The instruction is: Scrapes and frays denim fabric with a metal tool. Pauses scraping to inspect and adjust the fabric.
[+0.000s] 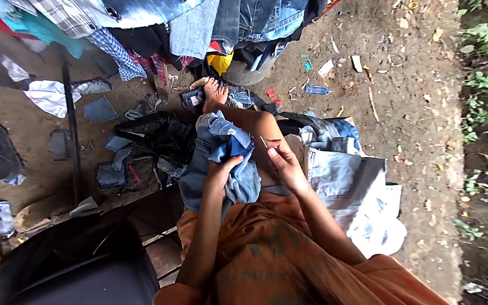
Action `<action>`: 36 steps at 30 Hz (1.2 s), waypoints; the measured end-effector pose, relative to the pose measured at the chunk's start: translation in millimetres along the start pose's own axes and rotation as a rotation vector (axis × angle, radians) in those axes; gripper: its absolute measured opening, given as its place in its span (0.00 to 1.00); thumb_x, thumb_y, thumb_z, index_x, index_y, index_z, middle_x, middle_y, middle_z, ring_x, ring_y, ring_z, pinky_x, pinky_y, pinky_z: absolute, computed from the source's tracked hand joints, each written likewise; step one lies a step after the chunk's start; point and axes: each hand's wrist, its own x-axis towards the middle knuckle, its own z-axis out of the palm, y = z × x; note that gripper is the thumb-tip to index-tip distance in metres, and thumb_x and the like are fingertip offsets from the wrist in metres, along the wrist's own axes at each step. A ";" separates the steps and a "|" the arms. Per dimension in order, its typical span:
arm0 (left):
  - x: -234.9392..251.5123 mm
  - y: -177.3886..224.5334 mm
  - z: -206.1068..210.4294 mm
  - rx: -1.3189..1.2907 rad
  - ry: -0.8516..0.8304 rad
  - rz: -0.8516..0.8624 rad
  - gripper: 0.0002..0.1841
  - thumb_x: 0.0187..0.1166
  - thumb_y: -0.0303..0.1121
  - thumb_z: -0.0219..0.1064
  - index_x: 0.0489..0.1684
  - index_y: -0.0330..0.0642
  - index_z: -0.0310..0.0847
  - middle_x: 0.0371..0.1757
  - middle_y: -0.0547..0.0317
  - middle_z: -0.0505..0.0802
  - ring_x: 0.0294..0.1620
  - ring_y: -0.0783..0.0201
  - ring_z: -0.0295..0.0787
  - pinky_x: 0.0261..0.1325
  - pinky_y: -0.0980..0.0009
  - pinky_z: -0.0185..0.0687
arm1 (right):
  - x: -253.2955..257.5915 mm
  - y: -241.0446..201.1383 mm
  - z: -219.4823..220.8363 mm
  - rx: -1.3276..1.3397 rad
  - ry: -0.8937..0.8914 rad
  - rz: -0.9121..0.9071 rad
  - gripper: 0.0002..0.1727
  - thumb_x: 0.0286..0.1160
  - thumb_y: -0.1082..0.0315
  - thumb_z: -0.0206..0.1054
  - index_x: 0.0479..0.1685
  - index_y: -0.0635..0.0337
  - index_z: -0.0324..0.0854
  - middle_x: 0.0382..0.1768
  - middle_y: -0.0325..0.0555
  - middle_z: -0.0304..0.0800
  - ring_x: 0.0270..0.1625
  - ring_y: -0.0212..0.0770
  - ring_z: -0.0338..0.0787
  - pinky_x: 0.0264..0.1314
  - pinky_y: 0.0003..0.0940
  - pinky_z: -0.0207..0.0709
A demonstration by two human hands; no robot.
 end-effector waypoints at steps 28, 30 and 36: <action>-3.1 -0.7 -0.8 -0.061 0.059 0.004 0.14 0.79 0.22 0.66 0.61 0.37 0.78 0.44 0.56 0.93 0.45 0.68 0.92 0.54 0.69 0.89 | 1.1 1.2 2.4 -0.022 0.044 -0.053 0.22 0.89 0.62 0.51 0.77 0.50 0.76 0.29 0.27 0.77 0.21 0.20 0.68 0.23 0.18 0.64; -2.9 -0.2 0.5 -0.032 0.067 0.013 0.15 0.78 0.21 0.67 0.62 0.36 0.78 0.45 0.55 0.93 0.45 0.68 0.92 0.55 0.69 0.89 | -5.5 -0.4 -1.0 -0.050 -0.062 -0.027 0.26 0.88 0.61 0.52 0.83 0.55 0.68 0.28 0.30 0.75 0.23 0.20 0.70 0.27 0.19 0.68; -5.1 -0.7 -0.3 -0.010 0.040 0.035 0.15 0.74 0.16 0.66 0.57 0.37 0.78 0.41 0.57 0.93 0.43 0.69 0.91 0.52 0.69 0.89 | -9.9 9.1 6.6 -0.439 -0.227 -0.096 0.28 0.88 0.54 0.58 0.81 0.61 0.72 0.49 0.52 0.93 0.50 0.38 0.93 0.60 0.40 0.84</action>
